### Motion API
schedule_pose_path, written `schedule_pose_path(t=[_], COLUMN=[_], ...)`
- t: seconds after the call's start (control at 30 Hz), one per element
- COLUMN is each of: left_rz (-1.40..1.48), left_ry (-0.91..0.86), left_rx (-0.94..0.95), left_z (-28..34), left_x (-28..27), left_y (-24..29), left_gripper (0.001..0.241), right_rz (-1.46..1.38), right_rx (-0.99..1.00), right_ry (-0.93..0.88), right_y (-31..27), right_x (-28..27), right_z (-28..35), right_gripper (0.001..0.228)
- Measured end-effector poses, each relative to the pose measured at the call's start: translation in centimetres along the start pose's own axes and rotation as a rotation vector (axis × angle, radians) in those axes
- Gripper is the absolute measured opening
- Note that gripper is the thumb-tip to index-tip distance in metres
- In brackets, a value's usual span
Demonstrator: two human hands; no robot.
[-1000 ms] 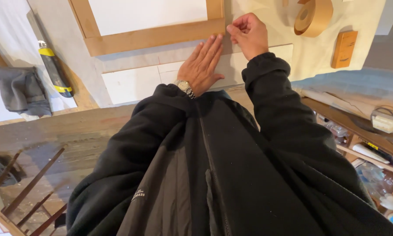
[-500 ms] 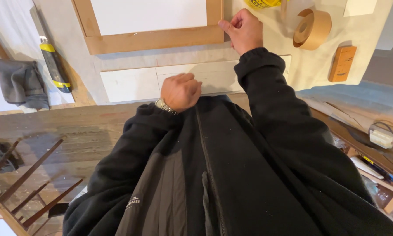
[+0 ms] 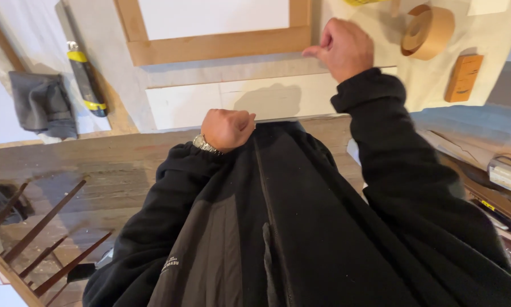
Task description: Applying and trimming wood-textured veneer tape to the edge of a frame or board.
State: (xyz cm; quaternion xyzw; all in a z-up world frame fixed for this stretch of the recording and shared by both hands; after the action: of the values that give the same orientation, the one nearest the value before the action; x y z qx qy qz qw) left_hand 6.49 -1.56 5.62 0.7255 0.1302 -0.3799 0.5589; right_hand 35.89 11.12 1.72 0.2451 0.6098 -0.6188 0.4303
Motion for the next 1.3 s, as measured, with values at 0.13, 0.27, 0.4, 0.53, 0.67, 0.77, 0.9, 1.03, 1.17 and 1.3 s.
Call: schedule_pose_path(t=[0.13,0.27,0.4,0.53,0.67,0.77,0.9,1.03,1.17,1.3], left_rz=[0.017,0.032,0.019,0.026,0.029,0.015,0.044,0.02,-0.222,-0.584], left_ry=[0.008,0.033,0.038,0.063,0.098,0.099,0.127,0.171,0.339,0.382], left_rx=[0.026,-0.003,-0.053,-0.094,-0.13,-0.16,-0.194,-0.162,-0.326,-0.445], left_z=[1.6,4.3,7.0,9.7,11.6,12.9,14.0,14.6,15.0,15.4], left_x=[-2.6,-5.5,-8.8,-12.0,-14.6,-16.1,-18.0,-20.0,-23.6,-27.0], left_y=[-1.2,-3.4,-5.9,-8.4,-11.0,-12.4,-14.2,-15.4,-16.9,-18.7], left_gripper=[0.044,0.043,0.043,0.043,0.042,0.044,0.042,0.036,0.031,0.064], right_rz=[0.244,0.316,0.37,0.388,0.318,0.225,0.125,0.141,0.159,-0.03], right_rx=[-0.223,-0.292,-0.303,-0.315,-0.402,-0.399,-0.427,-0.353,-0.26,-0.296], right_ry=[0.051,-0.016,-0.113,-0.227,-0.169,-0.187,-0.112,0.005,0.053,0.043], right_y=[-2.1,-5.6,-10.8,-17.4,-25.0,-29.0,-31.4,-31.3,-30.4,-30.3], right_x=[-0.3,1.0,4.1,8.6,13.1,15.8,16.7,16.4,15.6,14.7], right_z=[-2.0,-3.6,-5.5,-7.2,-8.8,-9.5,-11.4,-13.8,-13.5,-10.5], right_gripper=[0.055,0.056,0.055,0.055,0.056,0.053,0.051,0.047,0.053,0.032])
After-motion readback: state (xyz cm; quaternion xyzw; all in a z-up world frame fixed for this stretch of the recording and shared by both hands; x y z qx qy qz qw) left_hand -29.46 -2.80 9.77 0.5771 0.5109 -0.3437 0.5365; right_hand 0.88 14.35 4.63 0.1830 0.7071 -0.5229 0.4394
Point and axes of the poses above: each hand's wrist, its own z-axis away from the middle knuckle, its own x-axis out of the palm, y = z × x, the point moved 2 cm from there along -z, towards the middle knuckle, and after that the axes turned 4 degrees about x, right-handed, at the moved point
